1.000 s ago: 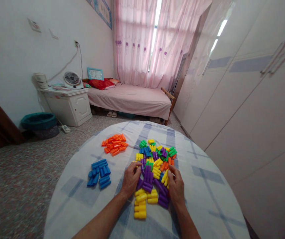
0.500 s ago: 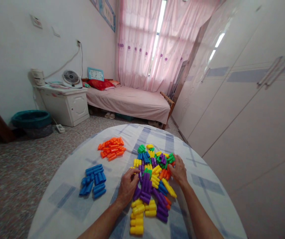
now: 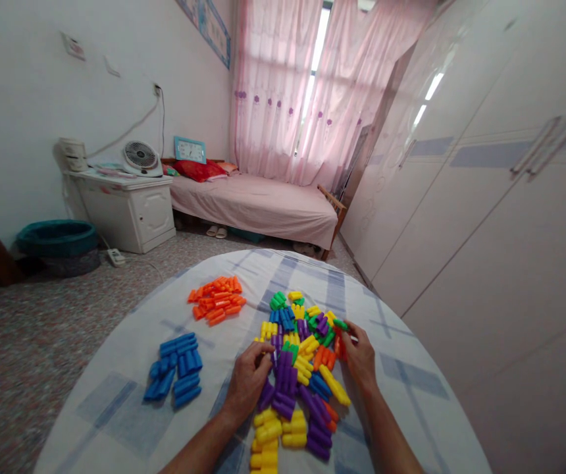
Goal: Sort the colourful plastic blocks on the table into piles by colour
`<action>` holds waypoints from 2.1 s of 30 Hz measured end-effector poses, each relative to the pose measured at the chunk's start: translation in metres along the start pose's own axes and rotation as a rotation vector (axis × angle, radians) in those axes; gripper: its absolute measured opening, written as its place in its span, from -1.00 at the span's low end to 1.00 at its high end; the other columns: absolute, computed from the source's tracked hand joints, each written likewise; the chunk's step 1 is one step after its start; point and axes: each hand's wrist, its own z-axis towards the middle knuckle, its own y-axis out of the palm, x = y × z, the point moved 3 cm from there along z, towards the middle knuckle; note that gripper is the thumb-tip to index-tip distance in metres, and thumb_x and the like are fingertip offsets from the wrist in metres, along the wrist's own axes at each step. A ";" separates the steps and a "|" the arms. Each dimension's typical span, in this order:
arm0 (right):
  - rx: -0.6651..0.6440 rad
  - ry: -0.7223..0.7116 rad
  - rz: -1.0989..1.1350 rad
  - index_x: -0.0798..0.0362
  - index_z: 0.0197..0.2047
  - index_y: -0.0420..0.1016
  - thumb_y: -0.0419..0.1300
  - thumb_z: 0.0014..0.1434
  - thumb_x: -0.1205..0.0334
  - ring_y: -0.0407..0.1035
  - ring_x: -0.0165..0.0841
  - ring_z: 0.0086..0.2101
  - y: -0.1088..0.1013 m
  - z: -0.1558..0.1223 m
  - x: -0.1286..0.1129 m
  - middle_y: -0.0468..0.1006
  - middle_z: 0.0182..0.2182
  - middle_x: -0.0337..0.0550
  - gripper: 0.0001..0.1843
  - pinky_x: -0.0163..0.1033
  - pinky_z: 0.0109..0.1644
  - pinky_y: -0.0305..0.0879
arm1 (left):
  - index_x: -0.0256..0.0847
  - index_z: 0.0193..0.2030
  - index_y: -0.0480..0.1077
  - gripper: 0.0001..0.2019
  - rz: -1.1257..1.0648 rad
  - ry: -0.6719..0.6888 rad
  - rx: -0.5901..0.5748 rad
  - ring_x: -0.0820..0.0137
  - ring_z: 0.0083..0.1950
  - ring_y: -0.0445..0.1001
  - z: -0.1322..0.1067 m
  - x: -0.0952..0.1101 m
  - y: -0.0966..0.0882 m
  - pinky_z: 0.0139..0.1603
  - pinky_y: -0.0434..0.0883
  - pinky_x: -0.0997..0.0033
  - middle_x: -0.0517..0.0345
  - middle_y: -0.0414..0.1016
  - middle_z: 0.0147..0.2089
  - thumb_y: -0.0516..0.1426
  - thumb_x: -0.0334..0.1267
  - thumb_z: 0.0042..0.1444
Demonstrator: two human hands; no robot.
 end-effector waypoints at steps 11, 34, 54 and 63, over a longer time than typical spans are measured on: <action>-0.023 0.004 -0.030 0.10 0.09 0.36 0.07 0.03 -0.02 0.31 -0.14 0.01 -0.005 -0.018 0.010 0.42 0.04 0.04 -0.41 -0.02 0.08 0.21 | -0.22 -0.29 0.46 -0.80 -0.065 -0.053 0.067 0.42 -0.38 0.40 -0.002 0.003 -0.003 -0.33 0.34 0.46 0.17 0.44 -0.40 0.03 -0.26 0.04; -0.118 -0.341 -0.272 0.02 -0.19 0.45 0.17 0.01 0.07 0.30 -0.19 -0.15 0.000 -0.024 -0.006 0.49 -0.24 -0.09 -0.70 -0.04 -0.03 0.20 | -0.21 -0.27 0.43 -0.82 -0.088 -0.092 0.132 0.40 -0.28 0.46 0.003 -0.008 -0.011 -0.21 0.40 0.38 0.16 0.47 -0.31 0.04 -0.26 0.03; 0.342 0.150 -0.567 0.15 -0.06 0.45 -0.03 0.07 0.06 0.28 -0.05 -0.13 -0.059 -0.012 0.045 0.46 -0.15 0.14 -0.52 0.00 -0.08 0.18 | -0.22 -0.27 0.44 -0.81 -0.071 -0.075 0.102 0.36 -0.23 0.46 0.004 -0.006 -0.010 -0.17 0.39 0.36 0.12 0.48 -0.27 0.03 -0.28 0.04; 0.104 -0.396 -0.382 0.10 -0.05 0.40 -0.02 0.17 0.08 0.25 -0.19 -0.02 -0.012 -0.020 -0.009 0.47 -0.11 -0.02 -0.61 -0.05 0.10 0.12 | -0.22 -0.27 0.45 -0.81 -0.070 -0.069 0.105 0.34 -0.21 0.47 0.005 -0.008 -0.010 -0.15 0.40 0.34 0.10 0.50 -0.25 0.04 -0.27 0.02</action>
